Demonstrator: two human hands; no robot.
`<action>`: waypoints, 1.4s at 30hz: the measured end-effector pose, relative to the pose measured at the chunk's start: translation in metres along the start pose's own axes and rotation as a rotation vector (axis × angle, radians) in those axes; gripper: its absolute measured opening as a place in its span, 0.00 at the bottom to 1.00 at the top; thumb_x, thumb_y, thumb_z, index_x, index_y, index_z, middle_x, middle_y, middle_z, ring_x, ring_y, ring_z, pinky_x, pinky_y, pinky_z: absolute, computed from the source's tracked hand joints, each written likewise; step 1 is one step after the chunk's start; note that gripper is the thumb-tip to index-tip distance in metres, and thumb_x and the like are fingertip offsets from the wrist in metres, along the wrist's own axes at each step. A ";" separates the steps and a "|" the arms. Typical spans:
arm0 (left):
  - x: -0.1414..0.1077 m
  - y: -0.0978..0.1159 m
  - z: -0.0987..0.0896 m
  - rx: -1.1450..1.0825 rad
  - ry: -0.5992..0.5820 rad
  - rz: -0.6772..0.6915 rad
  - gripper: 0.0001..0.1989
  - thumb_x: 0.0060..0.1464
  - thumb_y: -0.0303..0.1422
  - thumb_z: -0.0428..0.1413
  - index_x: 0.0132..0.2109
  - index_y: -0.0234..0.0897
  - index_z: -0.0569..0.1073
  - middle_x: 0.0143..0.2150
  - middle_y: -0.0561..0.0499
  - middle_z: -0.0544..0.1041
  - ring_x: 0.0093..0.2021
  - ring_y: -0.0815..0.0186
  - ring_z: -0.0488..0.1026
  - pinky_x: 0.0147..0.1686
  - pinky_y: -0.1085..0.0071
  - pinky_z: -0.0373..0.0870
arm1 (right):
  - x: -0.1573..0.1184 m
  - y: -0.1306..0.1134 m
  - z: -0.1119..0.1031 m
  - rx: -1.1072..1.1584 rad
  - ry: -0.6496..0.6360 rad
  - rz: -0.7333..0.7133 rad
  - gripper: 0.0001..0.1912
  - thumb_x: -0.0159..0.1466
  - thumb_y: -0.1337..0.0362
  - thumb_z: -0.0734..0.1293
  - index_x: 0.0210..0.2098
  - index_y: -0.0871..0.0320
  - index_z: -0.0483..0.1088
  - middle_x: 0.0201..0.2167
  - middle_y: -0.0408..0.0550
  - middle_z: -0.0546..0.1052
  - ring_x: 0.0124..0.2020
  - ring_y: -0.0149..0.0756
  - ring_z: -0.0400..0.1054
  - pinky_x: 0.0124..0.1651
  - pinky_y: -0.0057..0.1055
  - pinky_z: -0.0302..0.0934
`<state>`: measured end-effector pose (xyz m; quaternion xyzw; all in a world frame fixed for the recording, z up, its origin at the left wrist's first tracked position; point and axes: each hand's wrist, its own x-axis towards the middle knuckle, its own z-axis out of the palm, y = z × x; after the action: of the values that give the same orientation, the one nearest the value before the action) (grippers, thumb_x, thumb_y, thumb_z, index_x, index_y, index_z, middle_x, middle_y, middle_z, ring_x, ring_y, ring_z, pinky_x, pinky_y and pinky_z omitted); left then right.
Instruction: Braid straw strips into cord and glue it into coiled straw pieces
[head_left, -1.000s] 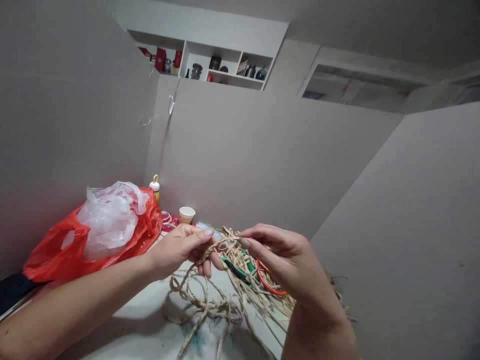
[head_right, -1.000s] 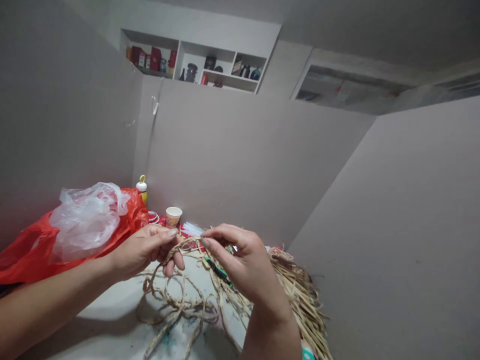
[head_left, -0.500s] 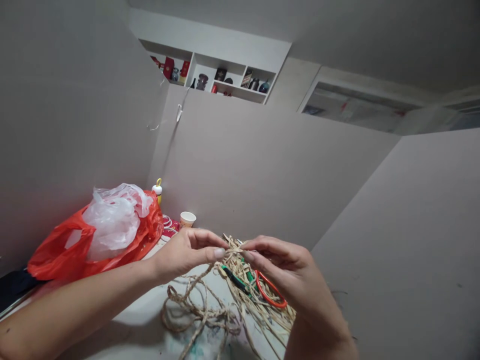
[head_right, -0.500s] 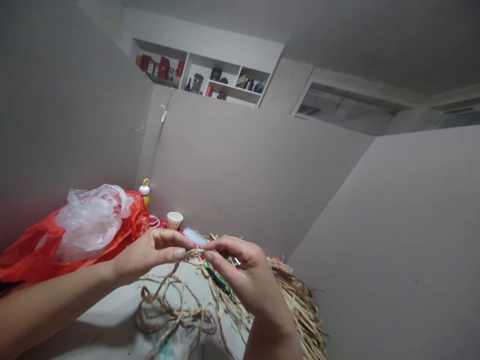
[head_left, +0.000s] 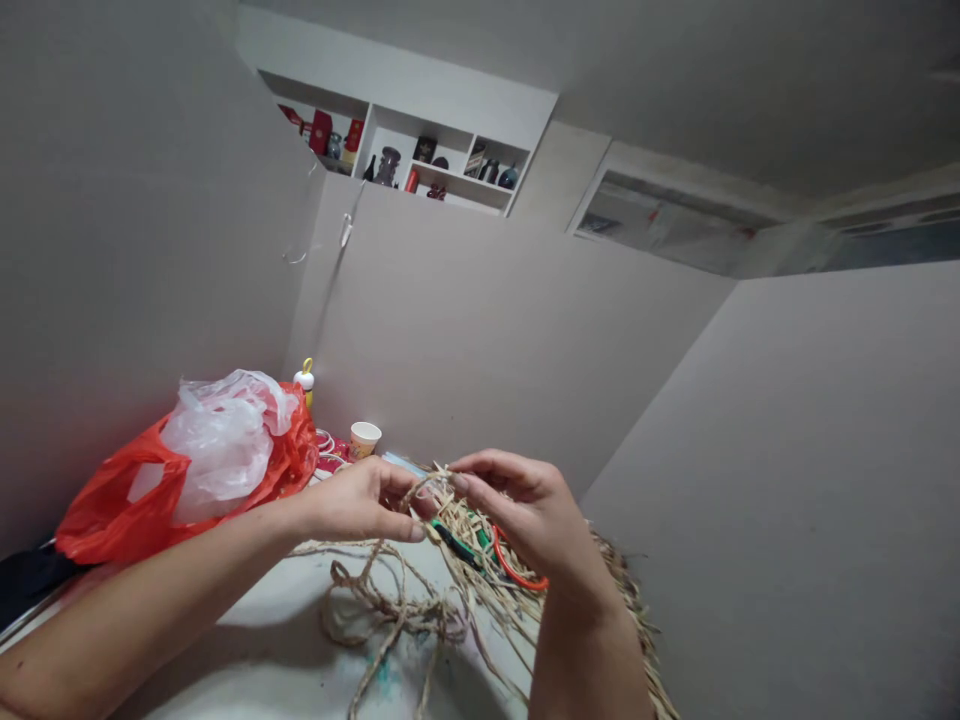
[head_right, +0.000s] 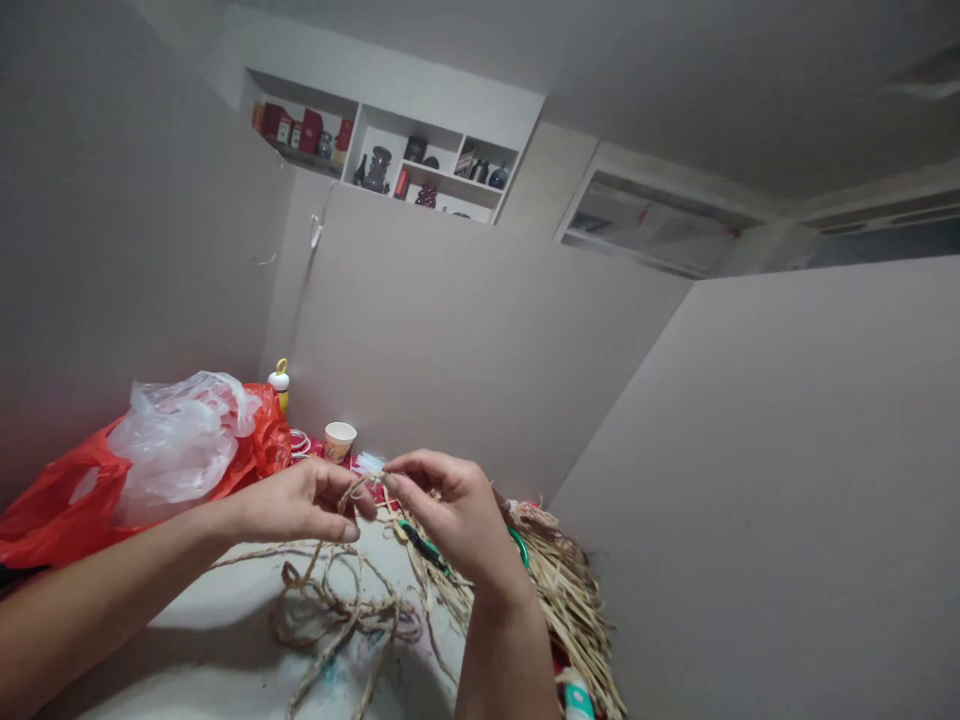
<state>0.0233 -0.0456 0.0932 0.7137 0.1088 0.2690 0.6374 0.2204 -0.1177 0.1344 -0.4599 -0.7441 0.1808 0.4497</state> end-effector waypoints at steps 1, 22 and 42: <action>-0.001 0.003 -0.005 0.013 -0.017 0.010 0.14 0.44 0.30 0.64 0.42 0.34 0.77 0.37 0.51 0.76 0.35 0.69 0.70 0.39 0.71 0.65 | 0.004 -0.001 0.000 0.033 -0.011 0.020 0.10 0.60 0.58 0.69 0.32 0.59 0.75 0.27 0.47 0.77 0.28 0.32 0.68 0.31 0.28 0.61; 0.004 -0.001 -0.041 -0.231 -0.112 0.006 0.16 0.40 0.25 0.65 0.37 0.33 0.70 0.29 0.53 0.72 0.29 0.72 0.68 0.29 0.74 0.61 | 0.032 -0.039 0.026 0.001 -0.431 0.189 0.09 0.63 0.60 0.65 0.38 0.58 0.63 0.26 0.41 0.71 0.26 0.27 0.65 0.29 0.26 0.61; 0.039 -0.086 -0.045 -0.518 0.271 -0.189 0.14 0.40 0.32 0.69 0.33 0.33 0.74 0.24 0.55 0.73 0.23 0.74 0.70 0.31 0.73 0.68 | -0.039 0.200 -0.036 -1.209 -0.212 0.768 0.13 0.65 0.63 0.62 0.43 0.67 0.69 0.40 0.66 0.77 0.41 0.52 0.73 0.40 0.40 0.62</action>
<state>0.0487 0.0263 0.0219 0.4718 0.1868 0.3200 0.8001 0.3616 -0.0532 -0.0027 -0.8371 -0.5394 -0.0735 -0.0530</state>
